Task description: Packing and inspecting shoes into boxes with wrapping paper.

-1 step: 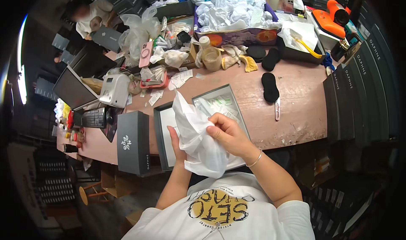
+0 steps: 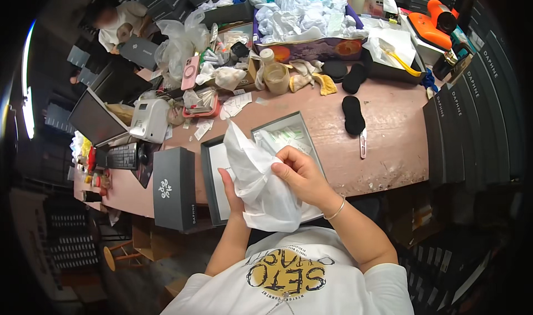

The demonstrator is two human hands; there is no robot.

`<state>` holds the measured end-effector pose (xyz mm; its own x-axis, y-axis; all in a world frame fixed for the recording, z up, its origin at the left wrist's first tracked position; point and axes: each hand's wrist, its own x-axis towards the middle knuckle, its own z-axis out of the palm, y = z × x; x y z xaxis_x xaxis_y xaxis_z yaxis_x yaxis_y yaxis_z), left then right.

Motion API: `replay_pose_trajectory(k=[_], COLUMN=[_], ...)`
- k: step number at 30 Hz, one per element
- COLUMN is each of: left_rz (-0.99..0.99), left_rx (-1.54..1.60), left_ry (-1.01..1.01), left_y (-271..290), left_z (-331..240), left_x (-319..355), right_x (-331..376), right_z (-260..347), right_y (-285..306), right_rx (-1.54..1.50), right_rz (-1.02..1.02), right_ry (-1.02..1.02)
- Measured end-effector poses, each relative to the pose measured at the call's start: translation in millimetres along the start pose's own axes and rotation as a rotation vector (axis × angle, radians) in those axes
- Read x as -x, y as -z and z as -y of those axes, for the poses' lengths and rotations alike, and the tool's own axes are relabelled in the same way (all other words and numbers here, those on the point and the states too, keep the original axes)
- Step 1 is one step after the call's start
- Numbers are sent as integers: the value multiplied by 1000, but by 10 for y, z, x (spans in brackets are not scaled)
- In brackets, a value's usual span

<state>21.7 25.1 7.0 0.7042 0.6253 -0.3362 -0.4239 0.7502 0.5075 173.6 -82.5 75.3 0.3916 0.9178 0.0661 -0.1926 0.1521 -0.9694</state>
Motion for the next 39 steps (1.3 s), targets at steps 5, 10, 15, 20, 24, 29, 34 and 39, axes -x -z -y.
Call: replay_pose_trajectory(k=[5,10,15,20,24,29,34,39], left_rz=[93,-52,-109,-65,-208,-102,-47,-78], left_rx=[122,-113,-74,47,-60,29,-121,229], left_ry=[-44,-75,-47,-203,-338,-283,24,-157], left_y=[-234,-12,104,-7,12,38,337,170], left_z=[-92,-320,-282,-669,-873,-664,-182,-487], left_x=[155,105,132,197,245,268,333,243], right_x=[33,-10,-250,-335,-96,4,-290,-224], right_z=[61,-271,-633,-514,-300,-464,-718,-405], right_y=[22,212,211,53,-189,-420,-92,-128], right_rx=[540,830,885,304,-208,-368,722,669], right_rz=[46,-157,-96,114,279,32,83,-199], right_ry=[261,384,506,-173,-512,-300,51,224])
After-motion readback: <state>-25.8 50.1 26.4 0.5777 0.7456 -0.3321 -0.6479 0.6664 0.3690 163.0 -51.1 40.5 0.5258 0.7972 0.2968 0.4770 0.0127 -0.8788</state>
